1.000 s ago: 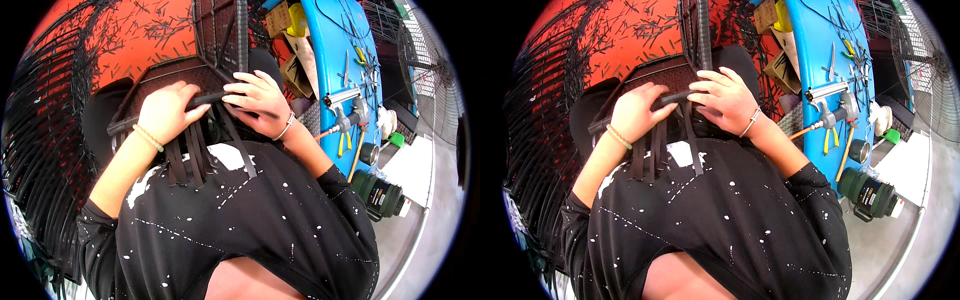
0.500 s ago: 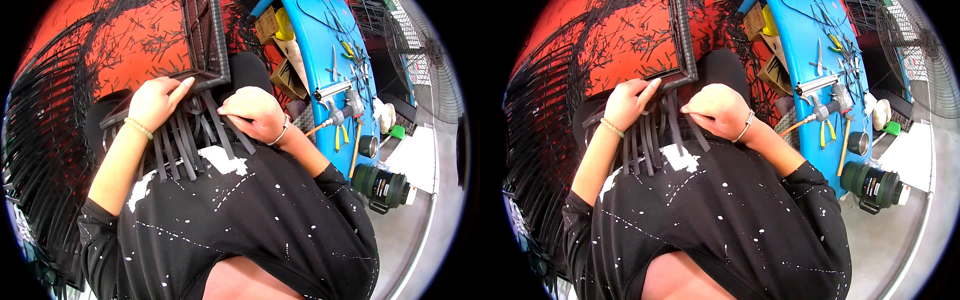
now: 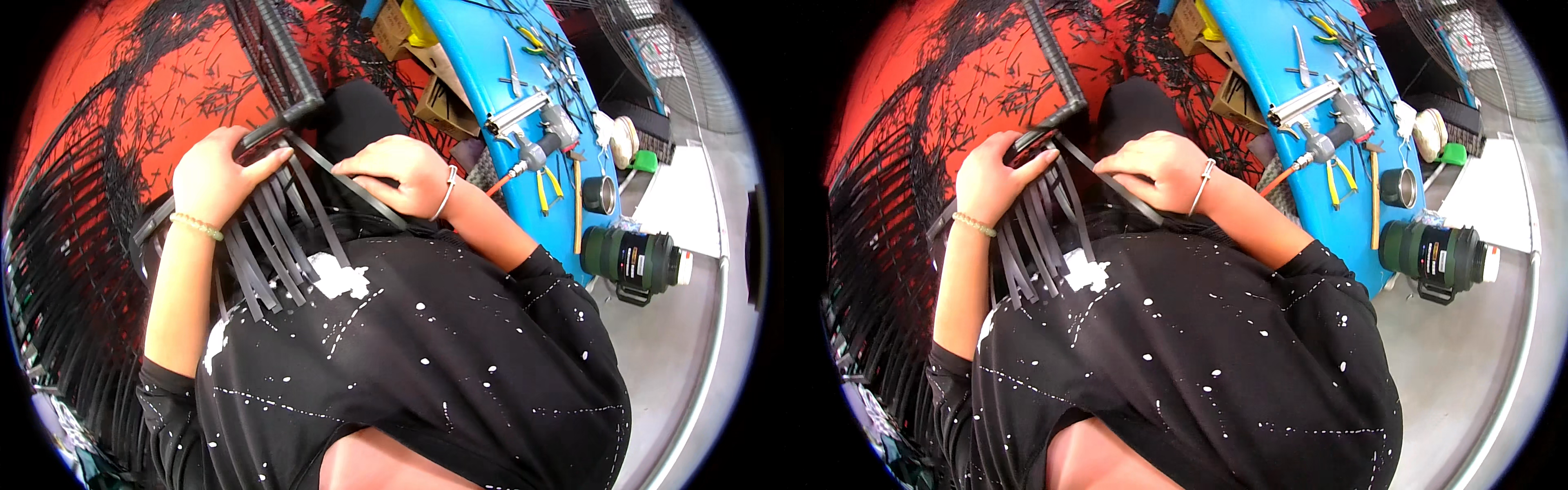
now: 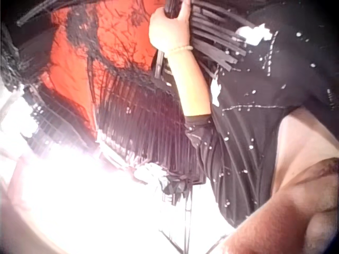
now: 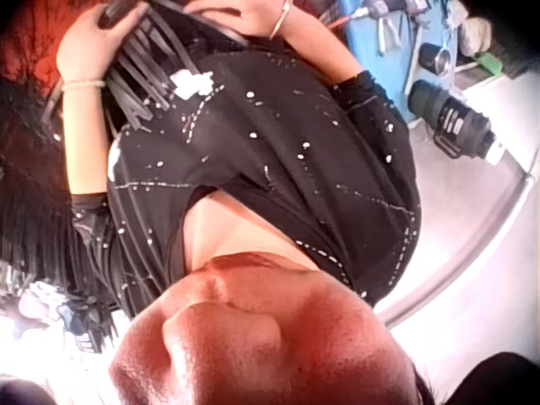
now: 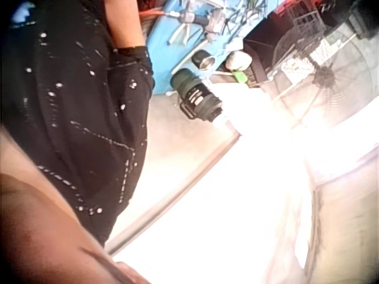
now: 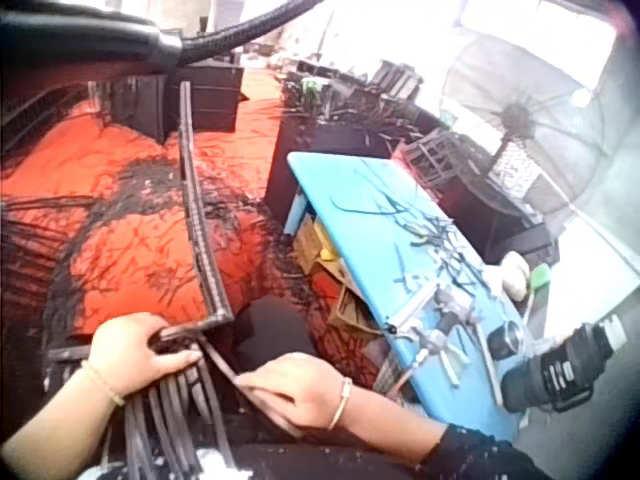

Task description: The person assembles a black plastic chair by attaching a woven seat panel to the frame. They use a staple gun to secure the seat, then trim excess plastic strips with a knife and pliers. The person works on the chair while seated, manipulating the frame and tools with both hands.

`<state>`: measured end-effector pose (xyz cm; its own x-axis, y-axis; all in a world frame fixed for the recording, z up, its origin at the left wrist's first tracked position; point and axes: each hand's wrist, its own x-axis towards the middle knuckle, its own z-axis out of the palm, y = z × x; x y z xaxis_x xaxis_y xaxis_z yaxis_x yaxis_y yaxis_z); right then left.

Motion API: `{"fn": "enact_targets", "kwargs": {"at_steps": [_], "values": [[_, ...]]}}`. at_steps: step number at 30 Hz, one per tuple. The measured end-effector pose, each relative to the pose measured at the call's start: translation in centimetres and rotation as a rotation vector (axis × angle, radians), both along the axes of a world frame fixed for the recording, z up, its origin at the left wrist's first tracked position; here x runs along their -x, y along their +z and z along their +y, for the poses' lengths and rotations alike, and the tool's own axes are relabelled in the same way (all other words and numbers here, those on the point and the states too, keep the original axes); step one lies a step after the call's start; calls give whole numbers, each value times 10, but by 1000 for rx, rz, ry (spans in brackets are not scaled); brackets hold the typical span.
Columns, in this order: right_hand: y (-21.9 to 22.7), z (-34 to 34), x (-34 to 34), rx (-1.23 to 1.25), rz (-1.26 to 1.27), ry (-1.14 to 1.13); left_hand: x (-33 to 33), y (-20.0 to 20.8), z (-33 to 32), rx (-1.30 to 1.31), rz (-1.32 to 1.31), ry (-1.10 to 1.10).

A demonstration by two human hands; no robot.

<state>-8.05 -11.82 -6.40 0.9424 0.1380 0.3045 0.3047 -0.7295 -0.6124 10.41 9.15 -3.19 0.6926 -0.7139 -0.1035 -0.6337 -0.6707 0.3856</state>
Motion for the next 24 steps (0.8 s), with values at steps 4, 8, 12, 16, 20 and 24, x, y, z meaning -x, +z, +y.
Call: {"fn": "enact_targets", "kwargs": {"at_steps": [4, 8, 12, 16, 20, 24], "values": [[7, -23, 15, 62, -27, -164, -12, -3, -9, 95, -120, -26], [6, -38, 29, 45, -37, -260, -37, -3, -17, 164, -118, -14], [3, -50, 37, 80, -33, -296, -58, -2, -12, 125, -28, 31], [3, -80, 60, 54, -45, -530, -47, -4, 1, 217, 176, -39], [10, -116, 92, 97, -14, -925, -43, -7, 12, 267, 363, 30], [-10, -178, 148, 175, 35, -1346, -57, -18, 13, 274, 399, -30]]}}
